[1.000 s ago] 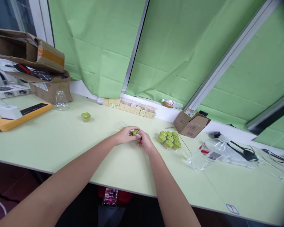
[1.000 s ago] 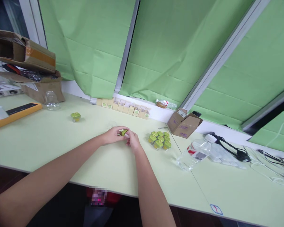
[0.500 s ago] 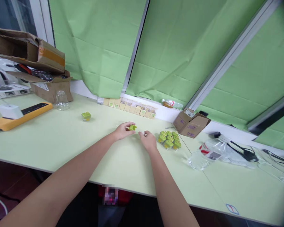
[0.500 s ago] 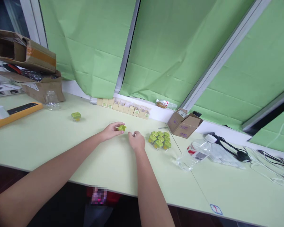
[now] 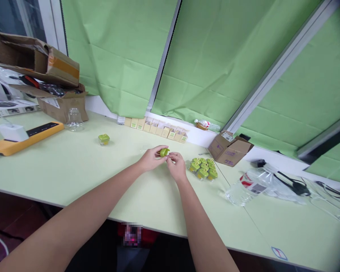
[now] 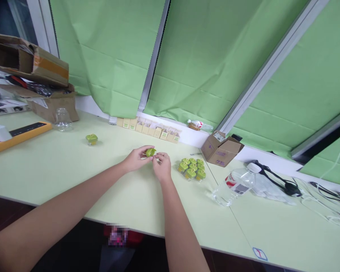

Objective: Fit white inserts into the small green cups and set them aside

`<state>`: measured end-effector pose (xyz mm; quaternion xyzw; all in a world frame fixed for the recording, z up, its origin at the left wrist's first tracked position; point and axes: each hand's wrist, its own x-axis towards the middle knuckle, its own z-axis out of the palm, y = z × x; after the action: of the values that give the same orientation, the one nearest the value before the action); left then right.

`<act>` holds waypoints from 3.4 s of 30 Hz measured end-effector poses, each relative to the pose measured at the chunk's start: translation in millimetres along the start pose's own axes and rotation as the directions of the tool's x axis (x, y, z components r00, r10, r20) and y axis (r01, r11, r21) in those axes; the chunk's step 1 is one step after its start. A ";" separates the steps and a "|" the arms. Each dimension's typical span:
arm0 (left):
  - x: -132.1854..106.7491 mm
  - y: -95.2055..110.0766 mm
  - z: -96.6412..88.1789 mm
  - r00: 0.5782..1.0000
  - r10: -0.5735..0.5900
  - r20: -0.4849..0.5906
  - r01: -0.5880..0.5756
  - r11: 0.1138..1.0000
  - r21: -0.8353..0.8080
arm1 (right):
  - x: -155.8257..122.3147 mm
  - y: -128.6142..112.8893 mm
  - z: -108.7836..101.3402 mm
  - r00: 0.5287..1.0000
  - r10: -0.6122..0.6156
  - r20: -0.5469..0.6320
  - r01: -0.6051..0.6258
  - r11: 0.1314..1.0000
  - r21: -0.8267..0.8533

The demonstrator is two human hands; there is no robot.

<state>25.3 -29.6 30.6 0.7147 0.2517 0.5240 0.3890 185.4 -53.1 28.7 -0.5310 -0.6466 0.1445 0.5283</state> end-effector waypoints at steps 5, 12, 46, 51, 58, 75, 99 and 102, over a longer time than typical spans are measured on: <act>-2.5 13.0 3.6 0.991 0.123 -0.047 -0.117 0.986 0.122 | 1.5 -7.1 -1.8 0.988 0.147 -0.043 -0.130 0.954 0.270; -5.5 4.9 6.8 0.970 0.231 0.072 -0.242 0.936 0.257 | 0.2 -13.6 -6.2 0.952 0.264 0.154 -0.304 0.863 0.403; -2.6 14.7 3.6 0.990 0.123 0.075 -0.138 0.957 0.255 | 1.1 -18.5 -6.7 0.932 0.217 0.290 -0.346 0.768 0.538; -1.4 6.3 1.1 0.995 0.091 0.046 -0.099 0.963 0.251 | 2.2 -15.8 -2.5 0.915 0.290 0.279 -0.401 0.714 0.573; 1.8 -11.3 -16.8 0.994 -0.009 -0.108 0.033 0.974 0.222 | 4.9 -14.4 -6.6 0.883 0.420 0.211 -0.435 0.560 0.705; -4.0 -14.8 -13.9 0.998 -0.049 -0.026 0.054 0.955 0.292 | 10.2 -1.7 -9.3 0.811 0.582 0.060 -0.424 0.514 0.746; -4.2 -17.0 -14.1 0.995 -0.095 -0.015 0.096 0.961 0.258 | 4.8 1.9 -5.1 0.913 0.386 -0.134 -0.348 0.906 0.241; -4.7 -15.9 -13.9 0.996 -0.093 -0.016 0.094 0.962 0.257 | 5.5 2.1 -7.3 0.918 0.348 -0.191 -0.328 0.936 0.129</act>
<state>11.4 -20.1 17.1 0.7456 0.3518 0.4690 0.3167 193.3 -50.4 33.0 -0.6216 -0.4778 0.2070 0.5852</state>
